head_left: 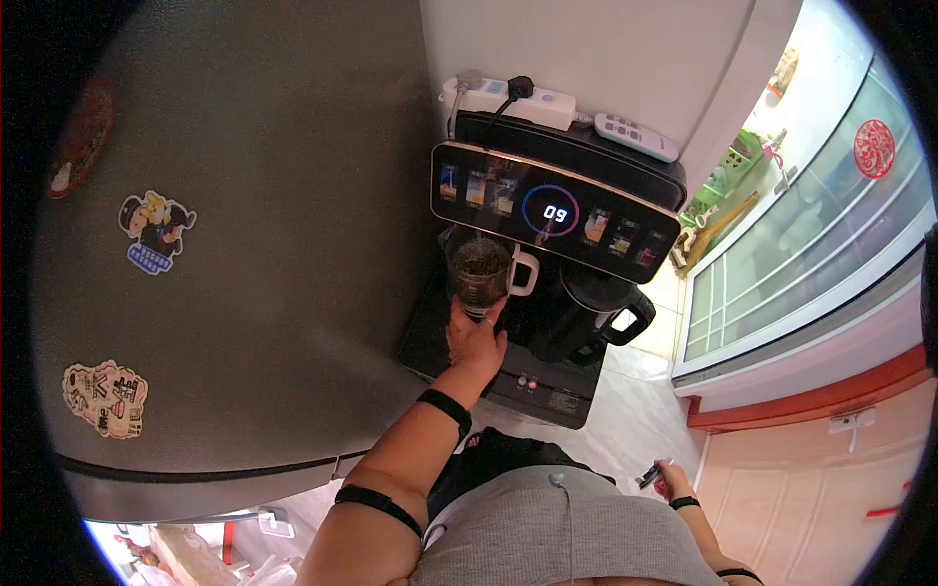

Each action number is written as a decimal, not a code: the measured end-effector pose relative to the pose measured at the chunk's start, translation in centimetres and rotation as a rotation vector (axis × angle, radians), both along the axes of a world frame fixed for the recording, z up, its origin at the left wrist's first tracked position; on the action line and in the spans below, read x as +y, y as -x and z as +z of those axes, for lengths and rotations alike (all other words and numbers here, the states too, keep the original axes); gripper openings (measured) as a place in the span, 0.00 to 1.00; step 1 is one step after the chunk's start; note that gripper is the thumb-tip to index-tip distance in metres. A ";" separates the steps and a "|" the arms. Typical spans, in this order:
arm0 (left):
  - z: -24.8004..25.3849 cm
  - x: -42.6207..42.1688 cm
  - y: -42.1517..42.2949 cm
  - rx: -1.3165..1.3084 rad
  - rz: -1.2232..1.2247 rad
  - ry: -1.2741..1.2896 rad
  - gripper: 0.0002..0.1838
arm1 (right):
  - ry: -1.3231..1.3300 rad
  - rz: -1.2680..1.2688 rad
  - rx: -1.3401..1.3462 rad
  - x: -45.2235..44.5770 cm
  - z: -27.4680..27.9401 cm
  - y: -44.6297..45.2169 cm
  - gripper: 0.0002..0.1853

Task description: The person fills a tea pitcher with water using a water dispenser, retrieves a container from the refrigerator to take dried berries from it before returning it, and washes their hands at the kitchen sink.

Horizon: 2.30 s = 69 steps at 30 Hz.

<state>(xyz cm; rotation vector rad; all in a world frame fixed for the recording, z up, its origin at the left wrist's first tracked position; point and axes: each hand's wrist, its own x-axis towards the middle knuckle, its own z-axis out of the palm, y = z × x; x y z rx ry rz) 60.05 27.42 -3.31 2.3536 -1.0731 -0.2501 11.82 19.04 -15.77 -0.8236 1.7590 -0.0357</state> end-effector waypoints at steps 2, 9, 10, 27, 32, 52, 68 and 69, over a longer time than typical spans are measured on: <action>-0.5 -0.2 0.0 -0.036 0.026 -0.026 0.27 | 0.000 0.008 0.005 0.1 0.3 0.0 0.12; 0.1 1.2 0.2 -0.014 0.009 0.006 0.28 | 0.004 0.038 0.003 0.0 0.5 0.0 0.11; -0.1 2.0 0.3 -0.059 -0.015 0.073 0.26 | 0.003 0.042 0.003 0.0 0.5 0.0 0.11; -18.3 41.2 11.5 0.369 0.284 -0.885 0.14 | -0.046 0.408 0.067 -3.7 -3.7 -3.8 0.11; -20.8 50.5 16.6 0.437 0.071 -1.394 0.17 | 0.004 0.481 0.060 -4.5 -4.9 -5.6 0.15; -23.6 59.7 3.0 0.209 0.043 -0.992 0.18 | 0.124 0.376 -0.067 11.8 -1.0 -13.0 0.15; -19.6 61.8 6.3 0.723 0.410 -0.628 0.20 | 0.188 0.759 0.178 11.6 -1.1 -19.0 0.20; -19.8 61.8 7.0 0.747 0.308 -0.664 0.19 | 0.189 0.762 0.176 11.6 -1.0 -19.3 0.20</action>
